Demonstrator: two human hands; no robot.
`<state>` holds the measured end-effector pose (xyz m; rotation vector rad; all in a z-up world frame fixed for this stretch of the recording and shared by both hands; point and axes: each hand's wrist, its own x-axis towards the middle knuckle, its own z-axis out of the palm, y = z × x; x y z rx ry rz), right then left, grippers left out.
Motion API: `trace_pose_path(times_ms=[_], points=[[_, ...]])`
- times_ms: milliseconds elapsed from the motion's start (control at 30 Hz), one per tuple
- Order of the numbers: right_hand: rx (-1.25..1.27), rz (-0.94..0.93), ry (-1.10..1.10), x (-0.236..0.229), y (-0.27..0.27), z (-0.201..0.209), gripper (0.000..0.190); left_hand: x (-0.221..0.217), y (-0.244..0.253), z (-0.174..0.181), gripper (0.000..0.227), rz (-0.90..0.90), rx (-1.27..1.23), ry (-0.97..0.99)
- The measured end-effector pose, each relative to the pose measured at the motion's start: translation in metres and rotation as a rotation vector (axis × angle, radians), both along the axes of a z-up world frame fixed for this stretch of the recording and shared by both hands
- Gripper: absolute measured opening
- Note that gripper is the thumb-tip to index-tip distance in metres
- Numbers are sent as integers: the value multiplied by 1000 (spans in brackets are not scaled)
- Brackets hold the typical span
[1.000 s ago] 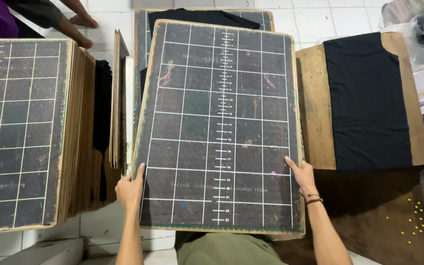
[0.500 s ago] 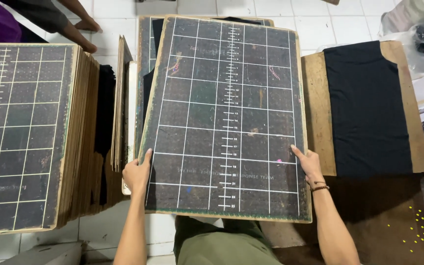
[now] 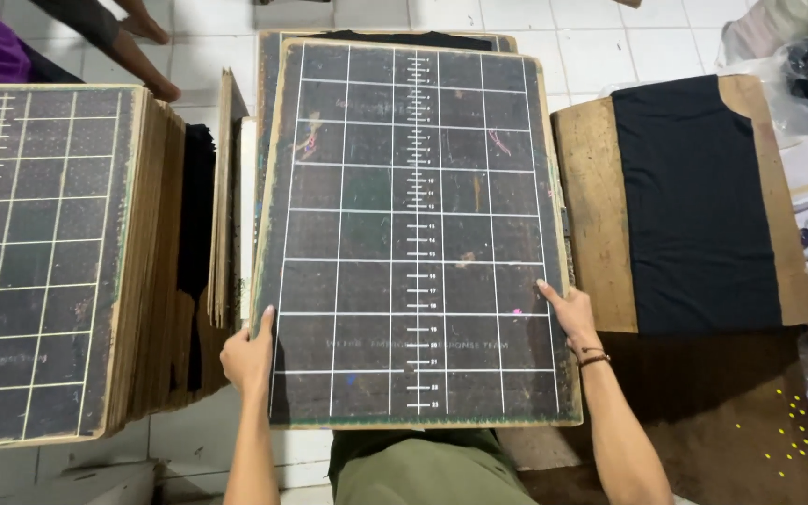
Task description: The person repeatedly picks up black fabric garments, unfolds them, and lays them flat on a gridded cutting board. They smooth the fabric with their hands to align it with the grid lines, then fold the board over the fabric. This process is repeated multiple times with different garments.
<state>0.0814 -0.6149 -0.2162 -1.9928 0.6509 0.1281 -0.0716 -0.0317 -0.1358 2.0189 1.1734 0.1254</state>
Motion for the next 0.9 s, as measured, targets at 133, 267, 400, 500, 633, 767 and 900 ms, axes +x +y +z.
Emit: trace_pose_path(times_ms=[133, 267, 400, 500, 633, 767, 900], points=[[-11, 23, 10, 2, 10, 4, 44, -10, -3, 3, 70, 52, -18, -24], [-51, 49, 0, 24, 18, 12, 51, 3, -6, 13, 69, 67, -20, -66], [-82, 70, -31, 40, 26, 21, 51, 17, -3, 4, 69, 57, 10, -71], [-131, 82, -39, 54, 17, -1, 56, 26, 4, -18, 69, 56, 18, -49], [-269, 85, -95, 42, 41, 29, 80, 26, 0, -33, 59, 90, 53, -101], [-378, 78, -237, 14, 87, 79, 70, 26, -20, -1, 49, 44, 106, -237], [-393, 42, -355, 15, 88, 49, 65, 26, -16, -40, 57, 27, 306, -274]])
